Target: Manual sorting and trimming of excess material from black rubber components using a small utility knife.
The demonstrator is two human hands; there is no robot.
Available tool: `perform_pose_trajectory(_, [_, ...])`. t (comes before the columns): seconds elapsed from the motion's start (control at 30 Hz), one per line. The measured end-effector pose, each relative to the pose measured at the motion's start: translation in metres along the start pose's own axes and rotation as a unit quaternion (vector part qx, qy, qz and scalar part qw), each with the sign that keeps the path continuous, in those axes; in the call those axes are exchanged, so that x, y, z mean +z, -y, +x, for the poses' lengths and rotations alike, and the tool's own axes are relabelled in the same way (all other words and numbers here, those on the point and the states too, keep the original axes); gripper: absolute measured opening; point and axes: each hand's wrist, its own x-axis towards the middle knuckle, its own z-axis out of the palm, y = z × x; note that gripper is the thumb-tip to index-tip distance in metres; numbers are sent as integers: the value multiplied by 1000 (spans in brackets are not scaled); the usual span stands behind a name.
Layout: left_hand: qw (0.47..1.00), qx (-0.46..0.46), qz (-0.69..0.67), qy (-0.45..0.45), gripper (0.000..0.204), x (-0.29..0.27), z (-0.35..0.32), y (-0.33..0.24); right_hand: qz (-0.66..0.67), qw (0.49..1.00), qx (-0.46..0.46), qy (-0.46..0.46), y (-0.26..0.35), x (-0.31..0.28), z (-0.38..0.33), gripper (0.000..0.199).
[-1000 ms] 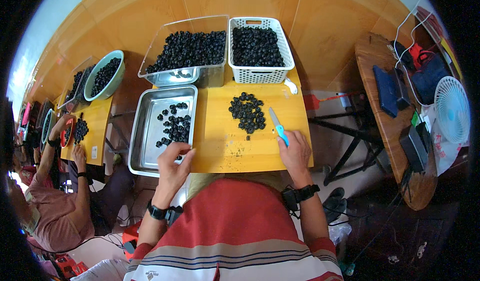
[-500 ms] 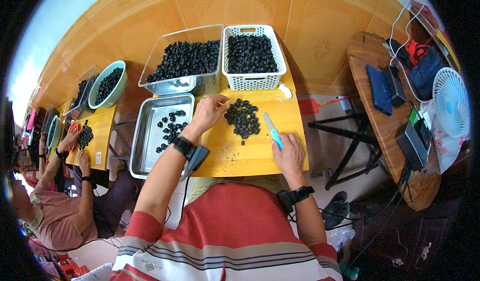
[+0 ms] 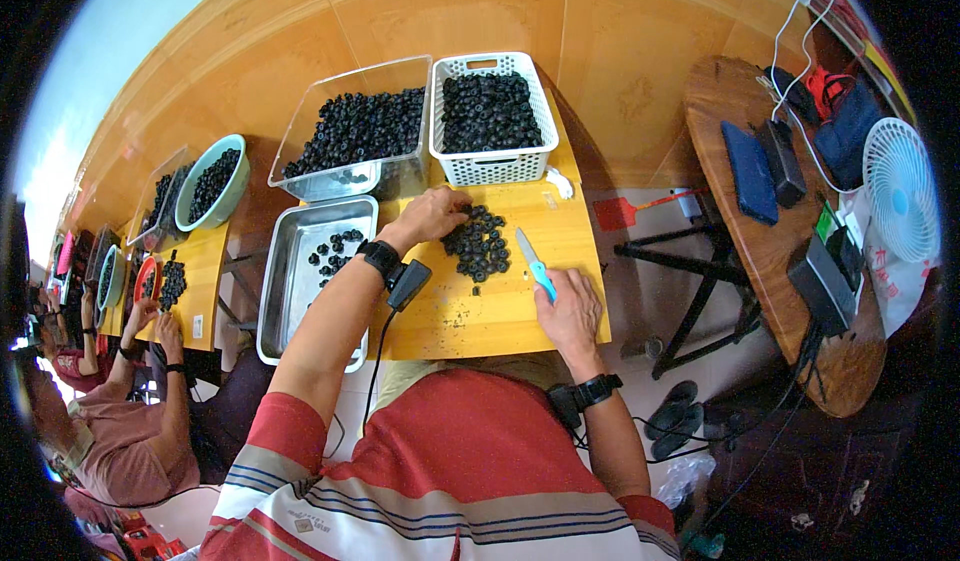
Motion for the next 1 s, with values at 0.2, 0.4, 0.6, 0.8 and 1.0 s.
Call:
perform_pose_trajectory(0.2, [999, -15, 46, 4, 35, 0, -1, -12, -10, 1000, -8, -8, 2, -2, -1, 26])
perform_pose_trajectory(0.4, [998, -32, 55, 4, 33, -1, -1, -18, -6, 1000, -15, -11, 1, -2, -1, 26])
perform_pose_trajectory(0.6, [996, -57, 69, -2, 33, -2, 1, -28, -2, 1000, -8, -10, 1, -2, 0, 25])
perform_pose_trajectory(0.8, [995, -58, 75, -29, 32, 6, 3, -26, 2, 1000, -3, -5, 2, -3, 0, 25])
perform_pose_trajectory(1.0, [995, -69, 63, -27, 31, 7, 2, -30, -3, 1000, 4, 1, 1, -2, -1, 26])
